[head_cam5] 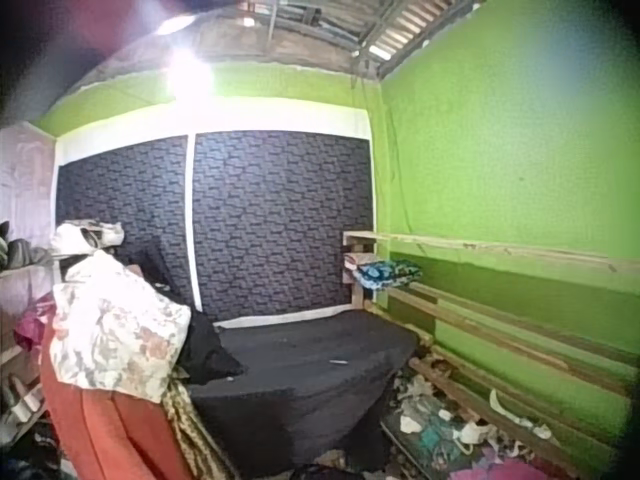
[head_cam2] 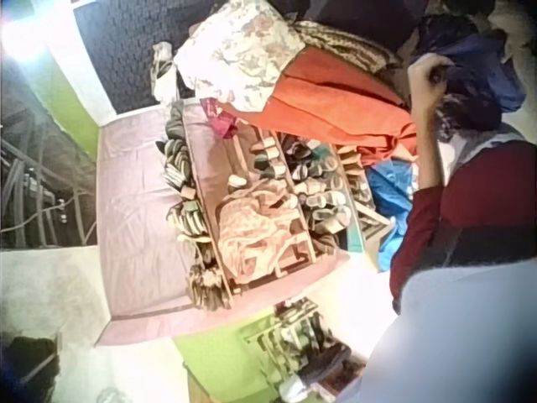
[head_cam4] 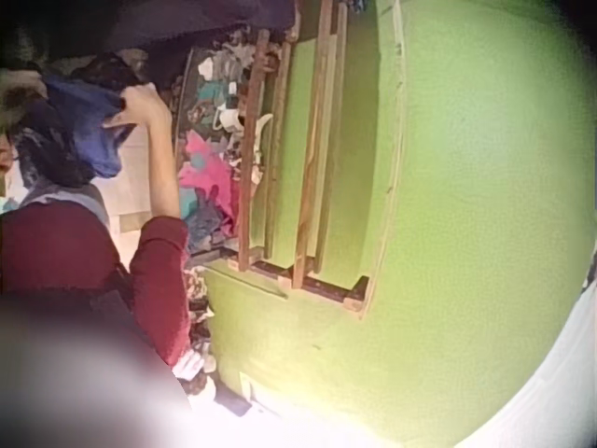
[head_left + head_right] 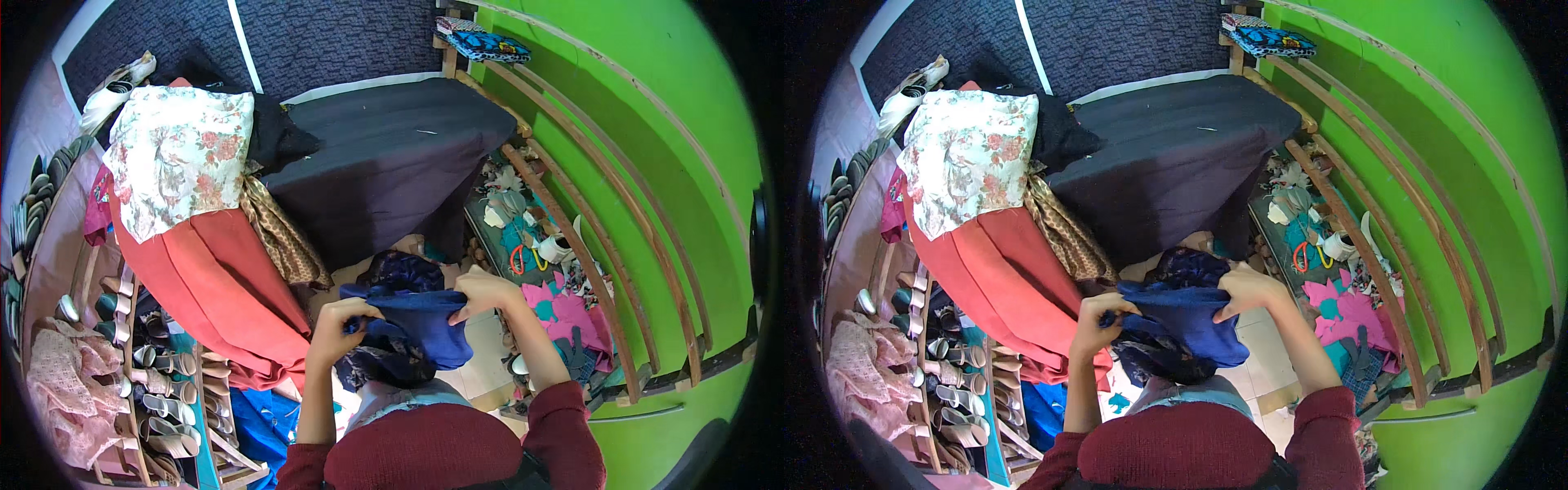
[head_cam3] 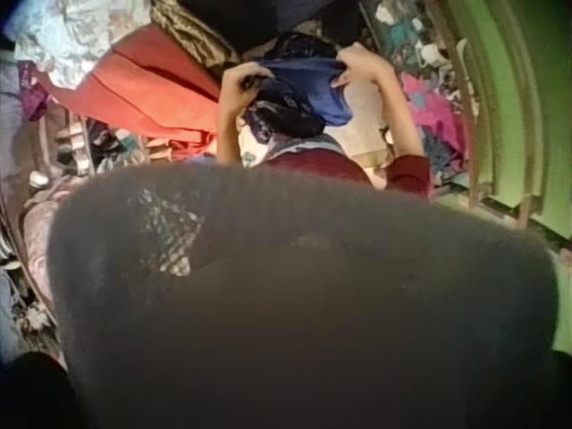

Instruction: The recorder spreads out, inspects, and reorganizes a large piece of blue floral-patterned fabric in a storage area.

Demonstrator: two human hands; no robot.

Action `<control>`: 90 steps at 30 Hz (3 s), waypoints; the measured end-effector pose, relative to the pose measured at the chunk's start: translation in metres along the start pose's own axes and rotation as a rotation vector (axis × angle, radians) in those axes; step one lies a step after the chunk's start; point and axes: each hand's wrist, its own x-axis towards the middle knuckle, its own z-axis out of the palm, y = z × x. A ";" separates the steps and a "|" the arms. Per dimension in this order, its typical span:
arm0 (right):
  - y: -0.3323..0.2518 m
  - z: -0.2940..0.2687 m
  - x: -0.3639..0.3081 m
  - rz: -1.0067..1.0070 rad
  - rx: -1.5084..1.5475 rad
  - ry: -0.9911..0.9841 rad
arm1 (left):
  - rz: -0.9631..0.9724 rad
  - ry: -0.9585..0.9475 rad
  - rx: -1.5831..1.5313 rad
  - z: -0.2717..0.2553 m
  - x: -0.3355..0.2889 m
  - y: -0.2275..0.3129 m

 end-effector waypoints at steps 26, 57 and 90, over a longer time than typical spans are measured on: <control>0.074 0.006 -0.040 0.357 0.344 0.604 | -0.142 0.683 -0.057 -0.048 -0.035 -0.064; -0.053 -0.064 0.014 -0.364 0.687 0.380 | -0.072 -0.109 0.083 0.036 -0.014 -0.033; 0.089 0.172 -0.025 0.794 0.240 1.455 | 0.282 0.895 0.176 -0.087 0.087 0.031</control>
